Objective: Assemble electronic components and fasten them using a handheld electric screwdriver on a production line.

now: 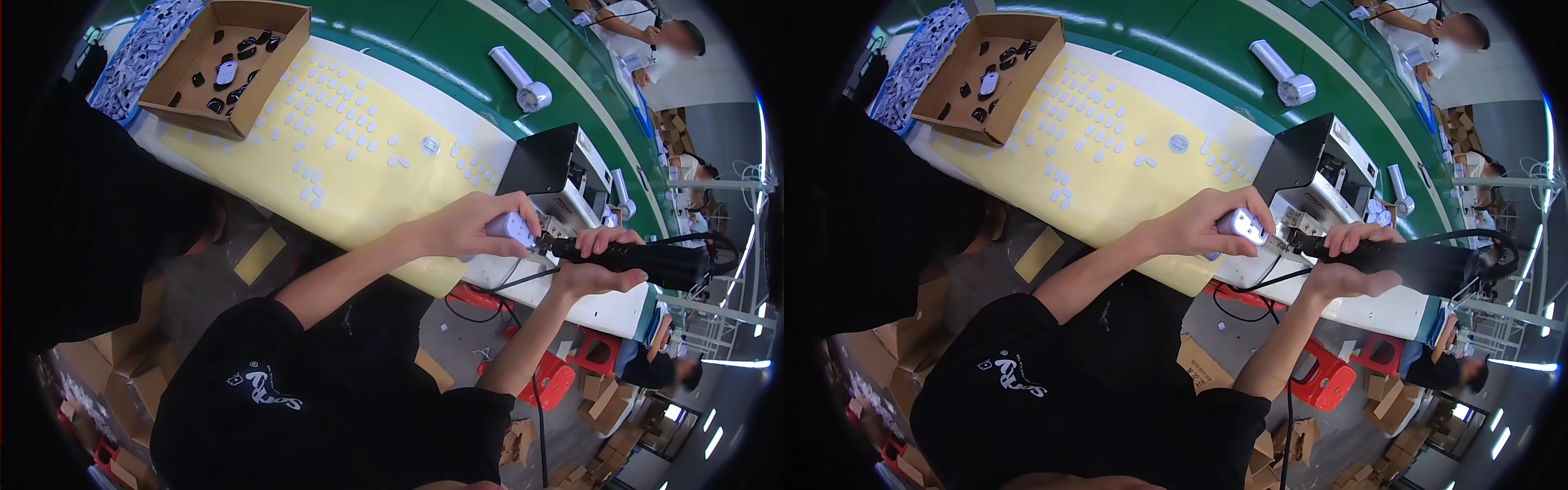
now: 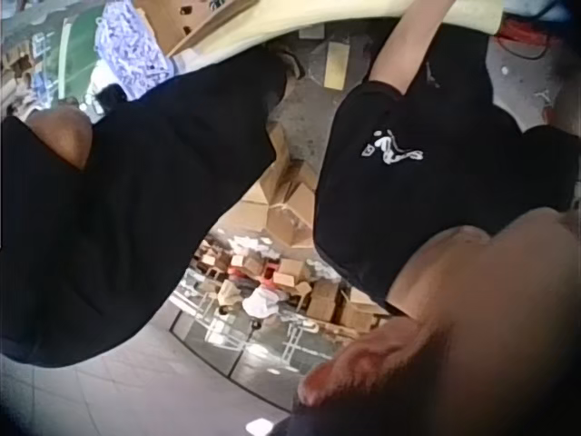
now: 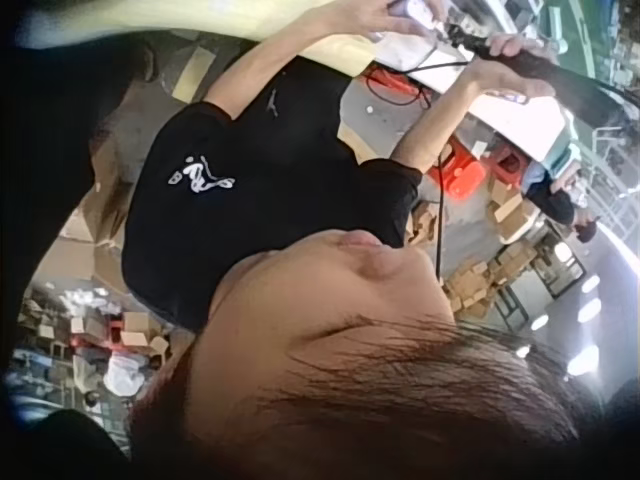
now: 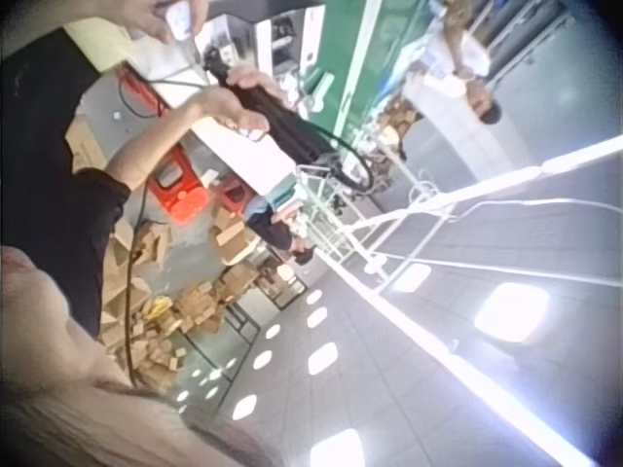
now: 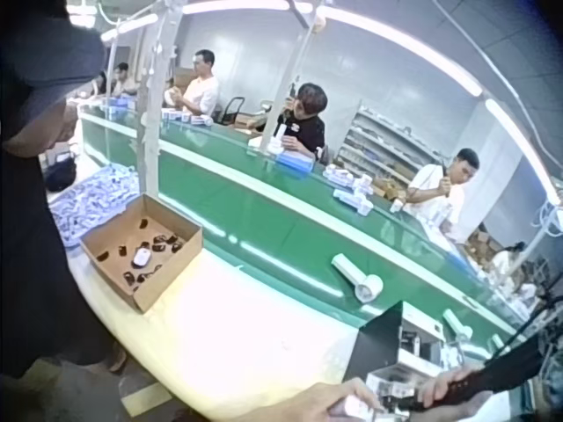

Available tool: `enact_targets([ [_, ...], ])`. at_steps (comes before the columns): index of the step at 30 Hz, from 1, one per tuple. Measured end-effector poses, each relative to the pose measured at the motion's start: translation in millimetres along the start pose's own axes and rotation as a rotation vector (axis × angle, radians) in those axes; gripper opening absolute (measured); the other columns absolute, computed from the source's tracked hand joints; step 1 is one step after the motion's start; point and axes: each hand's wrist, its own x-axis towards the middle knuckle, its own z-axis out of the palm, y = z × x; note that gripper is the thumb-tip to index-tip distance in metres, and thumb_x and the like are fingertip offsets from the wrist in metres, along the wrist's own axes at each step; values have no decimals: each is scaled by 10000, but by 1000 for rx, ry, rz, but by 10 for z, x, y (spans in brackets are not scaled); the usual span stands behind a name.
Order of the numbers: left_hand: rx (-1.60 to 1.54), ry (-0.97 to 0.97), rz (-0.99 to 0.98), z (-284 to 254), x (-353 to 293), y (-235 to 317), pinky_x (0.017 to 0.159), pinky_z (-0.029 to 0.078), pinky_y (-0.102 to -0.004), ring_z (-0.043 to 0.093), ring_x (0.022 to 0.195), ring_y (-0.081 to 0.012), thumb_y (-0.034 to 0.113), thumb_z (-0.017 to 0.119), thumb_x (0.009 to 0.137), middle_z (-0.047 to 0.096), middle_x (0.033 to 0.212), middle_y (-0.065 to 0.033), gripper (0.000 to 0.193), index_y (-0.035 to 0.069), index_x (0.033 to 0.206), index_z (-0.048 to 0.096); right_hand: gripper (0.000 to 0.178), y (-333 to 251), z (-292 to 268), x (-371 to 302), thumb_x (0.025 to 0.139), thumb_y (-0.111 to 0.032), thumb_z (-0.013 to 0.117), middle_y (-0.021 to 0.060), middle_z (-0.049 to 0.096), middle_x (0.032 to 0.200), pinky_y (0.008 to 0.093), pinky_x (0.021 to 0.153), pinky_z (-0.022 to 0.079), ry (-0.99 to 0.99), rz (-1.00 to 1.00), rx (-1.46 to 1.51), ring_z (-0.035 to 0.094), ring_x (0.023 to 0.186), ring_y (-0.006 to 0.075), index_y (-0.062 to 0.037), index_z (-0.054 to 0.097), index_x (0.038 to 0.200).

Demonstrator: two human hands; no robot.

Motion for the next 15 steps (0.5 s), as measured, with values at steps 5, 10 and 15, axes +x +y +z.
enact_targets([
  [5, -42, 2, 16, 16, -38, -31, 754, 428, -258, 571, 845, -146, 311, 717, 763, 593, 945, -33, 371, 73, 989, 544, 631, -161, -58, -128, 808, -703, 337, 12, 360, 538, 220, 354, 276, -63, -15, 106, 331, 384, 93, -76, 393, 831],
  [10, -14, -31, 17, 21, -58, -12, 753, 428, -263, 570, 846, -149, 299, 709, 772, 593, 943, -33, 360, 79, 1000, 539, 684, -787, 238, -59, 752, -747, 406, 0, 351, 552, 203, 345, 271, -211, -88, 280, 331, 386, 81, -69, 382, 840],
  [15, -17, -42, -18, 16, -66, -25, 748, 434, -266, 577, 839, -152, 273, 699, 784, 595, 946, -32, 349, 78, 1020, 532, 718, -971, 621, -8, 688, -762, 484, -4, 356, 567, 183, 342, 255, -401, -94, 434, 337, 401, 64, -64, 399, 833],
])
